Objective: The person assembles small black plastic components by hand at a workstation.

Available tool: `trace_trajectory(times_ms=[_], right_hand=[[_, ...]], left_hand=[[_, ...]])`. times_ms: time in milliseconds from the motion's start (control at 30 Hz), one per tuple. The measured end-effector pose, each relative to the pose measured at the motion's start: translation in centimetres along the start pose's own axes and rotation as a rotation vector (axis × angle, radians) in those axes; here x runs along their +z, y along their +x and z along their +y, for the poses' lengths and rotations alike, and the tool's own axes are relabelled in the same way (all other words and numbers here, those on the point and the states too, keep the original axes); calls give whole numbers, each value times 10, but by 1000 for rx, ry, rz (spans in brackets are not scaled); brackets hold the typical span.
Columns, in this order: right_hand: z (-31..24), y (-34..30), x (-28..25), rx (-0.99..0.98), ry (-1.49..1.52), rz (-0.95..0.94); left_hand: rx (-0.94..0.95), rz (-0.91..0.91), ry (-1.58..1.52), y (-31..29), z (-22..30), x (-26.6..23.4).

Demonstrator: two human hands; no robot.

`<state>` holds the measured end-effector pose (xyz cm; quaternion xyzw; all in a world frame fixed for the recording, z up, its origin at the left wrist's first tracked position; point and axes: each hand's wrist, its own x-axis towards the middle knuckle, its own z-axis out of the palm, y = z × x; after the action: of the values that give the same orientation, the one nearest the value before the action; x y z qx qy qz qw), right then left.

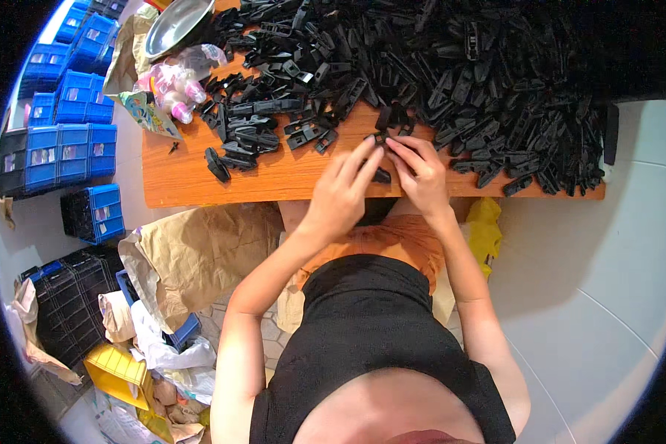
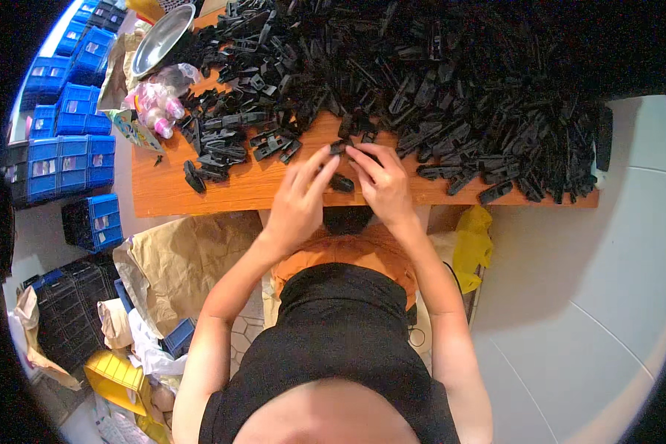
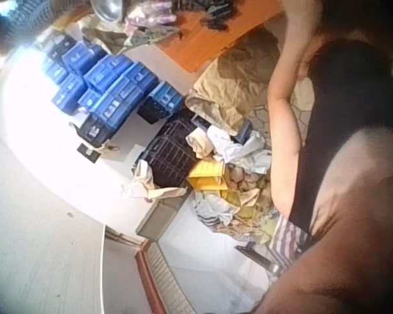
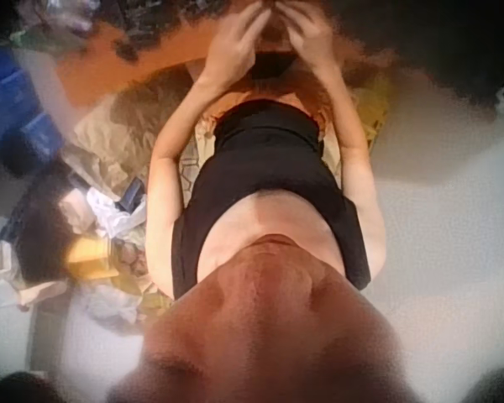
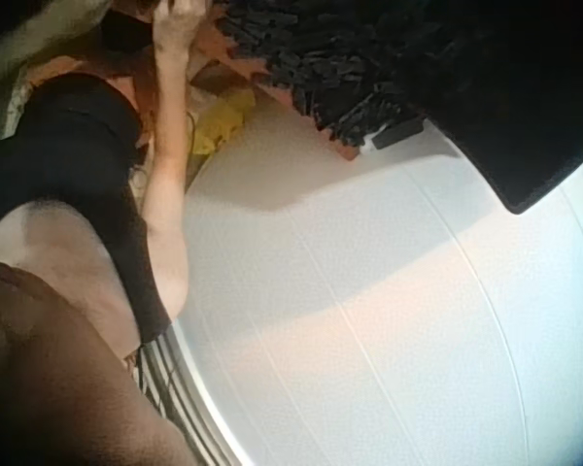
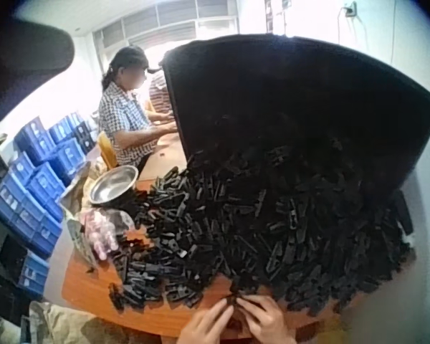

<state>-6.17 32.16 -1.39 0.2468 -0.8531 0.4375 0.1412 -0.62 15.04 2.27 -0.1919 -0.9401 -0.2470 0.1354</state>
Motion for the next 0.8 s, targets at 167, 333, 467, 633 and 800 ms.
trace_trajectory(times_ms=[167,333,467,633,800], right_hand=[[-3,-6,-16,70,124,14],[-1,-9,-22,-46,19,-109],[1,-10,-23,-94,-69,-172],[-10,-10,-27,-42,-197,-219],[-22,-2,-16,52,328,-233]], left_hand=[[7,8,-93,-5,-23,12],[93,19,-91,-16,-27,14],[11,31,-210,-17,-29,17],[-190,14,-308,-29,-36,-1],[-89,80,-142,-26,-44,4]])
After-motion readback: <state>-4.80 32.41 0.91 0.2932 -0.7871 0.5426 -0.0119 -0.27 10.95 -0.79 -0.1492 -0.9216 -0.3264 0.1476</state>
